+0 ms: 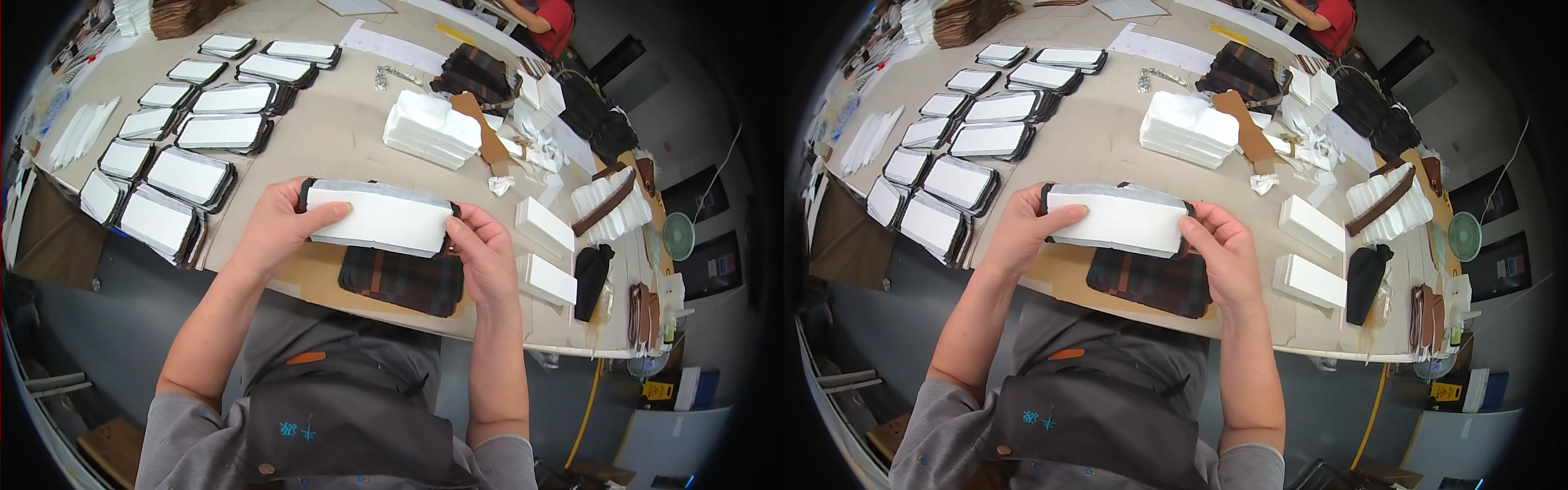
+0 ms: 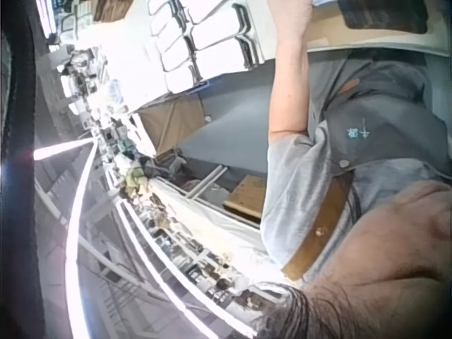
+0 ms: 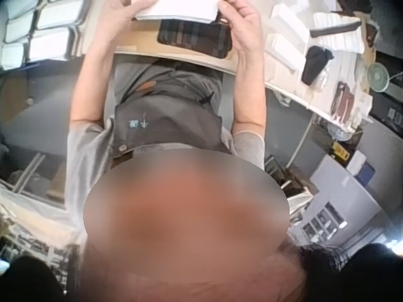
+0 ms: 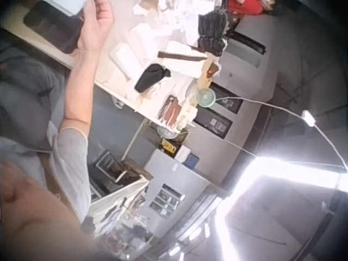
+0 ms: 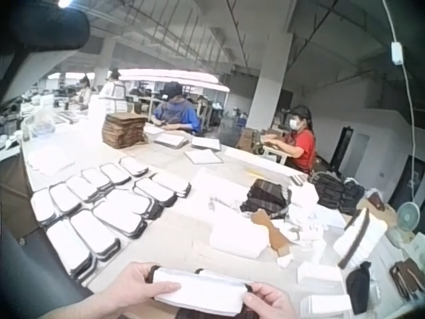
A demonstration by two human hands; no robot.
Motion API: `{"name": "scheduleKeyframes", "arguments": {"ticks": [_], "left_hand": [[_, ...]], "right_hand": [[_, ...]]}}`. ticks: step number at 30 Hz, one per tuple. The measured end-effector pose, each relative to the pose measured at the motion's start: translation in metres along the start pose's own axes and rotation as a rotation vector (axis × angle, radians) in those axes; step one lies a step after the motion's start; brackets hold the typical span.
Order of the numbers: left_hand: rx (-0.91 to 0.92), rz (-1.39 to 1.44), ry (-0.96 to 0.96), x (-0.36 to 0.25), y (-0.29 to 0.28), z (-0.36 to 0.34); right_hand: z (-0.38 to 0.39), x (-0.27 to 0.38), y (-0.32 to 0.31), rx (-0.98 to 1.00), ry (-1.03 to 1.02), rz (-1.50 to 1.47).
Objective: The recorder applies glue to leather components and assembles them into small cases or covers.
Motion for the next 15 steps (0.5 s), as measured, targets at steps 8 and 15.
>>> {"name": "scheduleKeyframes", "arguments": {"ticks": [8, 15], "left_hand": [[-0.119, -0.394, 0.17, -0.011, 0.004, -0.003], [0.067, 0.061, 0.019, -0.014, -0.007, -0.007]], "right_hand": [[-0.012, 0.002, 0.021, -0.132, -0.051, 0.484], [-0.019, 0.001, 0.015, -0.021, -0.066, 0.107]]}}
Point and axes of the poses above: each hand's wrist, its own z-axis away from the middle knuckle, its own y-axis out of the palm, x = y × z, the point moved 4 cm from there along -z, towards the middle knuckle, and after that the axes turned 12 degrees about z, right-handed, at the moved point
